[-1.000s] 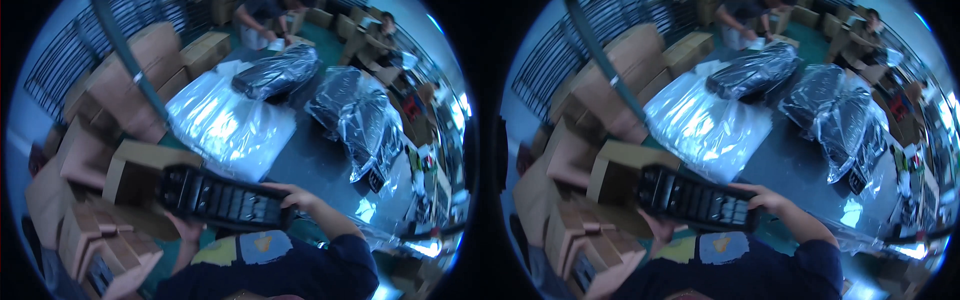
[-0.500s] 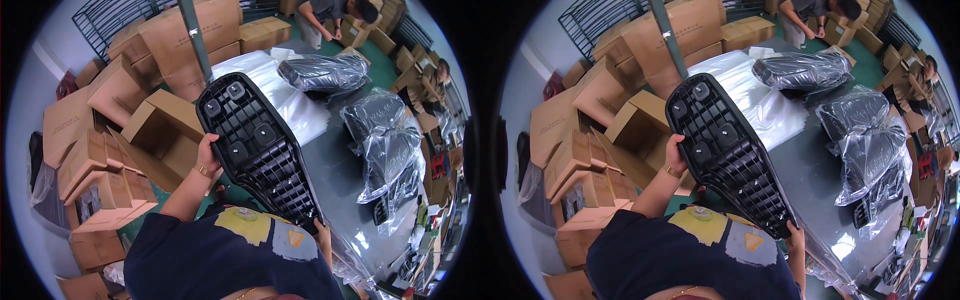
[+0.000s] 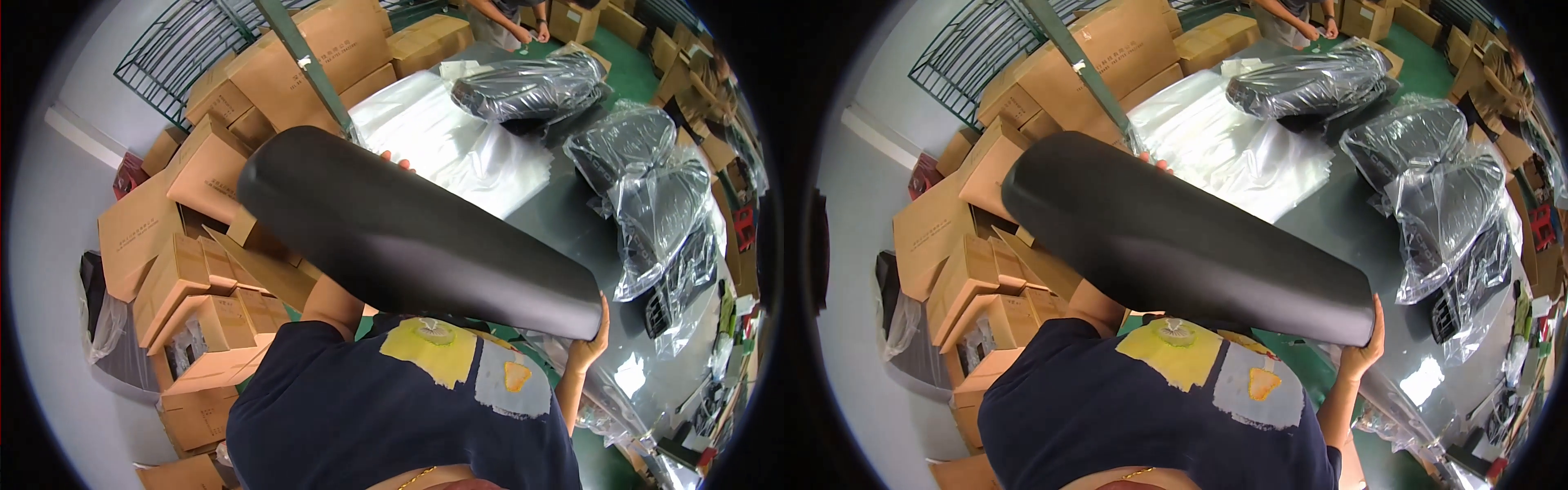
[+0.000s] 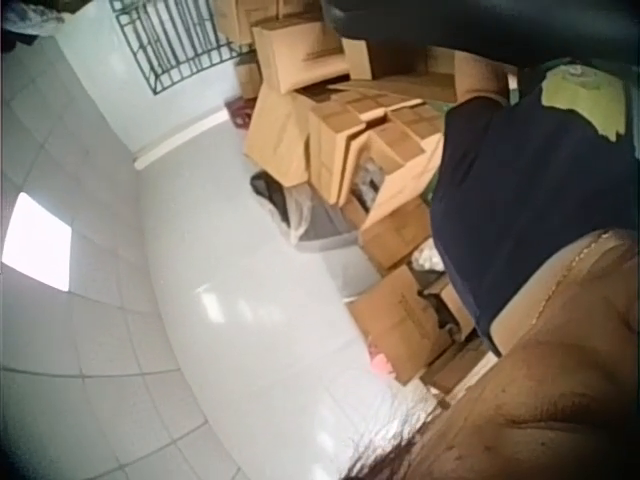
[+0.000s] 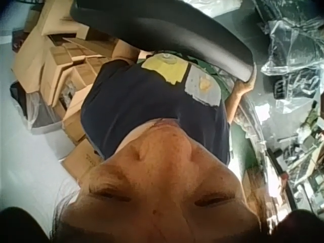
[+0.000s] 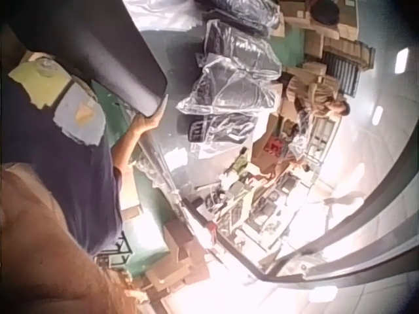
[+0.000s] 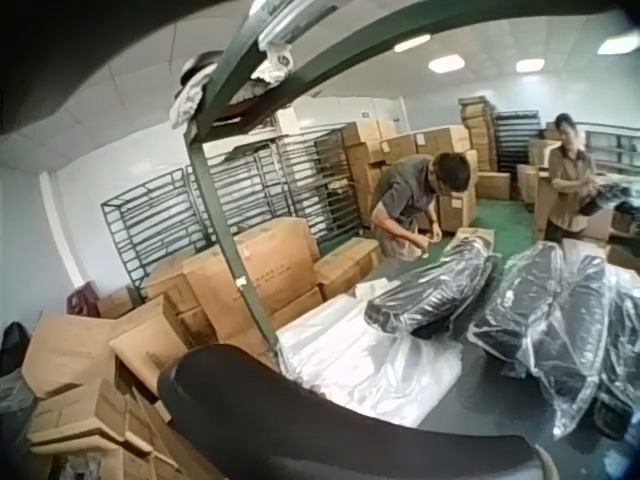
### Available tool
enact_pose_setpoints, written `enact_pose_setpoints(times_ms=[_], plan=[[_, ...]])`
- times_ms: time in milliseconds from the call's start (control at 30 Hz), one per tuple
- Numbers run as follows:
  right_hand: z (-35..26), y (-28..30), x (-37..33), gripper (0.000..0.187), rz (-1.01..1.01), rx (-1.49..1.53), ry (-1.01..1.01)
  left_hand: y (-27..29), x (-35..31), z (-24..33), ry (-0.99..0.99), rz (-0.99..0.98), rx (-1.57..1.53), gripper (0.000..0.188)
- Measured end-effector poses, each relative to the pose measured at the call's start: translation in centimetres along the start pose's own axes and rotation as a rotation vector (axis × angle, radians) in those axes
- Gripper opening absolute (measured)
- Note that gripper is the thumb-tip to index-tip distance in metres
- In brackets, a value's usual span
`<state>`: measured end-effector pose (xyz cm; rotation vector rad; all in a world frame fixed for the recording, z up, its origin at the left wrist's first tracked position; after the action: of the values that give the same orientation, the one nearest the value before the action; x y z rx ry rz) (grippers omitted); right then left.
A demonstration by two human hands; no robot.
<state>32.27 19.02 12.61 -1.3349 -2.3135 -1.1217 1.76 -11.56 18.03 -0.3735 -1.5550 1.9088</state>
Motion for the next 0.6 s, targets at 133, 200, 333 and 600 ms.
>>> enact_pose_setpoints(times_ms=[133,200,333,600], plan=[[0.7,-0.1,-1.1,0.050,0.004,0.025,-0.077,1.8,0.5,0.6,0.055,-0.253,0.009,0.051],[0.6,0.0,-1.4,0.049,-0.028,0.020,-0.126,2.9,0.5,0.5,0.102,-0.384,-0.014,0.051],[1.3,0.5,-1.3,0.048,-0.101,-0.097,-0.124,3.8,0.1,-1.4,0.072,-0.485,-0.024,0.049],[5.9,4.0,-0.9,0.054,-0.577,-0.171,-0.298,7.1,-4.1,-4.7,0.154,0.170,-0.080,0.063]])
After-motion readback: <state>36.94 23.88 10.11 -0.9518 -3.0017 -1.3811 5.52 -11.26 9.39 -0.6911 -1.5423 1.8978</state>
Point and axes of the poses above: each hand's wrist, its own x-axis towards the middle knuckle, its own y-axis out of the back of the hand, z = x × y, the point moved 5 cm from there along x, towards the middle knuckle, and after that the axes turned 14 degrees about -x, right-handed, at the moved point
